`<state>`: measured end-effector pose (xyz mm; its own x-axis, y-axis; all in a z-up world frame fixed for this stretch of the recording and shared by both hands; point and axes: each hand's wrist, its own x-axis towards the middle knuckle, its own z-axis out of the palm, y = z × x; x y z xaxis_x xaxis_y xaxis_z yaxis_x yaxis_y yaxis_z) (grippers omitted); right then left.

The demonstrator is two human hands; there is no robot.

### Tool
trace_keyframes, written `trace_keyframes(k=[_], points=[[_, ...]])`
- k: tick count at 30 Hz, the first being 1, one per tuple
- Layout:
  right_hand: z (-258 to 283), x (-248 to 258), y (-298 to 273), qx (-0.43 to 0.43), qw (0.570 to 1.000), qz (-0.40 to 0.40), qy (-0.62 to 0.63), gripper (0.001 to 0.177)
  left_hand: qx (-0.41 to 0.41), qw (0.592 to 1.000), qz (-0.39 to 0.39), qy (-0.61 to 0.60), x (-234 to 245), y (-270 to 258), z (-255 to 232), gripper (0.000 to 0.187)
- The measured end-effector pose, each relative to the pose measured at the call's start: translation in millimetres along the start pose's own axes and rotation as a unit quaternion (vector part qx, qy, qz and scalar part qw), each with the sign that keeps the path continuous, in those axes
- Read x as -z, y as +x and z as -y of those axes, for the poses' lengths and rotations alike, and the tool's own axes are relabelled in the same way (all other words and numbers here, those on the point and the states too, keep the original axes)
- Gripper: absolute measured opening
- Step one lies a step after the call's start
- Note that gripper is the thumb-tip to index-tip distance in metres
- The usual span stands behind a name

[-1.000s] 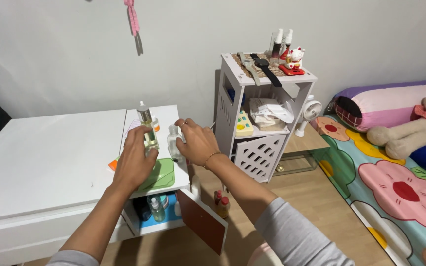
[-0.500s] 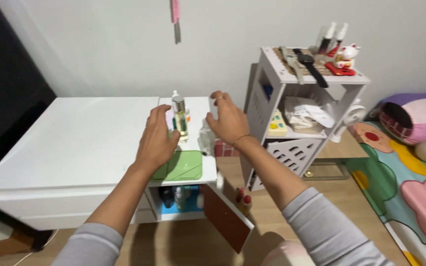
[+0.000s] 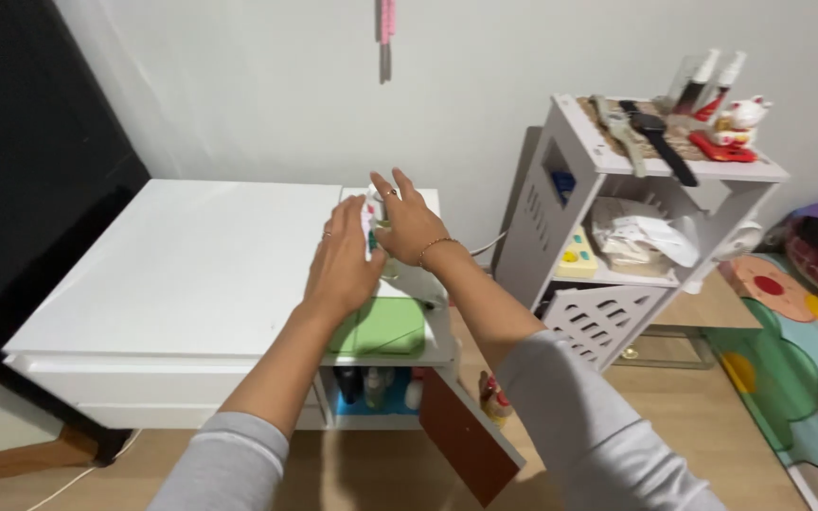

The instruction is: The person opens a small cabinet and a vanity, then places several cosmetic bottles and tubes into compartments inside the vanity. They also fold a tissue and place it back in the cabinet before closing both storage units.

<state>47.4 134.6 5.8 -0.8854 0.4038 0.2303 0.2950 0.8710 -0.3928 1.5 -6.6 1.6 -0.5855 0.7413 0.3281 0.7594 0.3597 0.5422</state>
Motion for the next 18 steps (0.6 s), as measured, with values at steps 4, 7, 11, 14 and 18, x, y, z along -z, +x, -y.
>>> trace_keyframes(k=[4, 7, 11, 14, 18], points=[[-12.4, -40.4, 22.5, 0.026, 1.000, -0.016, -0.003, 0.070, 0.009, 1.000, 0.023, -0.003, -2.1, -10.3, 11.7, 0.073], [-2.1, -40.8, 6.5, 0.022, 0.998, -0.056, -0.034, 0.047, 0.027, 0.999, 0.041, -0.001, -13.6, -15.0, 28.9, 0.073], [0.1, -42.9, -2.9, 0.014, 0.998, -0.062, 0.008, 0.050, 0.031, 0.999, 0.038, -0.013, -18.4, -24.9, 38.6, 0.073], [11.6, -30.8, -15.7, 0.013, 0.995, -0.088, 0.033, 0.051, 0.011, 0.999, 0.024, -0.023, -17.6, -29.2, 39.3, 0.073], [35.3, -7.3, -35.0, 0.063, 0.979, -0.180, 0.073, 0.054, -0.026, 0.998, -0.021, -0.058, 5.7, -43.8, 16.2, 0.073]])
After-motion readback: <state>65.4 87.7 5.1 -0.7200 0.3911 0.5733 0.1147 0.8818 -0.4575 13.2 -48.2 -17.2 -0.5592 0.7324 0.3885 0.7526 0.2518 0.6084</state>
